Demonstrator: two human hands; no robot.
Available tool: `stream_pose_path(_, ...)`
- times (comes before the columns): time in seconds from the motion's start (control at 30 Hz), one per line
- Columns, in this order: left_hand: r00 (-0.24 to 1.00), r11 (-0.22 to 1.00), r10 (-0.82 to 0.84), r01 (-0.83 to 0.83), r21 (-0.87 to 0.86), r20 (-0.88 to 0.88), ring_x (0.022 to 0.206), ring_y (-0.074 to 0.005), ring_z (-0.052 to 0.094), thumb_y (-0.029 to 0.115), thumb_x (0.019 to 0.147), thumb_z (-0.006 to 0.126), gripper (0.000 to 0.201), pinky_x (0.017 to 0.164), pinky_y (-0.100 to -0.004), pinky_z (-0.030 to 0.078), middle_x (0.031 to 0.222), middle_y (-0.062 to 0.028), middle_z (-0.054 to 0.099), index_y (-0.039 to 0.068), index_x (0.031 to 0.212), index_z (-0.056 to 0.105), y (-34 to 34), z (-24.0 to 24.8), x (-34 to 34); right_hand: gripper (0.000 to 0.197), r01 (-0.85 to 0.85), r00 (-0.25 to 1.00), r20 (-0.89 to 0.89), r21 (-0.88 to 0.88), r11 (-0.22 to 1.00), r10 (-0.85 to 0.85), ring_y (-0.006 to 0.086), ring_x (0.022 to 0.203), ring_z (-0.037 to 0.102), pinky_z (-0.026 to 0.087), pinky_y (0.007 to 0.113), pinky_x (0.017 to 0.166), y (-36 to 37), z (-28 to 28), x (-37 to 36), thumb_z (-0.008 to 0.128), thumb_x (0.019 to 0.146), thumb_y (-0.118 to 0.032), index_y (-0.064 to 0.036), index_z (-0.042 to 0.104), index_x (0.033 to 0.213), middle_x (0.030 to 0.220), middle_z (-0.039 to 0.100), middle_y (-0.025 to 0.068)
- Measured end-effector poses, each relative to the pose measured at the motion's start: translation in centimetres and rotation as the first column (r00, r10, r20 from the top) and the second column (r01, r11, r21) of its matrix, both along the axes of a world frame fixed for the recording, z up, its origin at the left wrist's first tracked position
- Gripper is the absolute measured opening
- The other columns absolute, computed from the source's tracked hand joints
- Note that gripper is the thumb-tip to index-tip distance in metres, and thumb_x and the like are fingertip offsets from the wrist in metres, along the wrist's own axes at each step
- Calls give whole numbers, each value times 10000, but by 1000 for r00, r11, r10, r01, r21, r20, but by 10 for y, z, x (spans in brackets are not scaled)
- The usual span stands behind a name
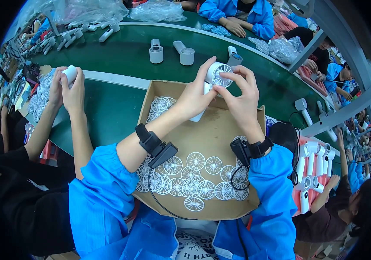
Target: The person picks up a fan body and a fan cover from a box, presses the cover onto the body by hand, and places the assembled fan onto the table, repeating the process several times.
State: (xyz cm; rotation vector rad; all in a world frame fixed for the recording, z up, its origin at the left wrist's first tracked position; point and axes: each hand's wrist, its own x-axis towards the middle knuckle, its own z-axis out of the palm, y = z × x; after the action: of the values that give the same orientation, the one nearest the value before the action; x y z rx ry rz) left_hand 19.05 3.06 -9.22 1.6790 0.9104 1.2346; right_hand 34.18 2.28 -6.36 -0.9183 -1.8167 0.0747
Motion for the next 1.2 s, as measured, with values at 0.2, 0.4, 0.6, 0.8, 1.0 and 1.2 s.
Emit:
stream_pose_path(0.2,999,996,-41,42,-72,8,771,-145,608,-5,896,498,695,629,-269,528,1241,-164,466,187,1462,143,-3,7,1,314,9,1000,10,9,1000,-9,242,957,569,481,328,814,1,-1,0,801,650,-110,-73,703,946,1037,552,97)
stream_pose_path(0.4,998,992,-55,57,-114,17,733,-199,631,64,890,538,709,596,-310,524,1127,-186,550,209,1455,135,-4,5,1,294,34,999,33,16,999,-34,244,960,566,481,328,815,0,-2,-1,792,662,-105,-78,708,943,1056,549,105)
stream_pose_path(0.6,945,916,-157,248,-316,285,656,-127,590,85,930,499,652,502,-258,506,1010,-111,556,228,1457,142,-11,16,2,271,111,874,407,364,925,-266,227,983,561,472,340,820,11,2,10,703,789,-109,-137,682,1058,1133,548,112)
stream_pose_path(0.8,945,931,-176,250,-264,275,596,-106,565,183,938,508,546,447,-237,469,896,-77,560,216,1423,261,-5,15,-10,403,-688,631,-762,-464,558,144,165,977,562,474,321,806,12,-12,-2,599,897,-127,-131,501,1287,1153,560,86)
stream_pose_path(1.0,975,959,-174,200,-200,140,547,-105,552,251,956,480,461,427,-237,460,784,-60,564,213,1397,346,-15,27,1,366,-692,616,-778,-464,553,119,136,946,576,484,286,779,11,-6,9,563,928,-180,-62,460,1259,1085,587,60)
stream_pose_path(1.2,965,913,-172,231,-336,196,514,-113,558,278,964,464,462,413,-235,458,764,-60,571,223,1403,330,-14,27,-2,296,-719,539,-842,-445,534,24,144,932,586,488,288,767,13,-12,2,546,938,-237,-79,494,1183,1043,590,56)
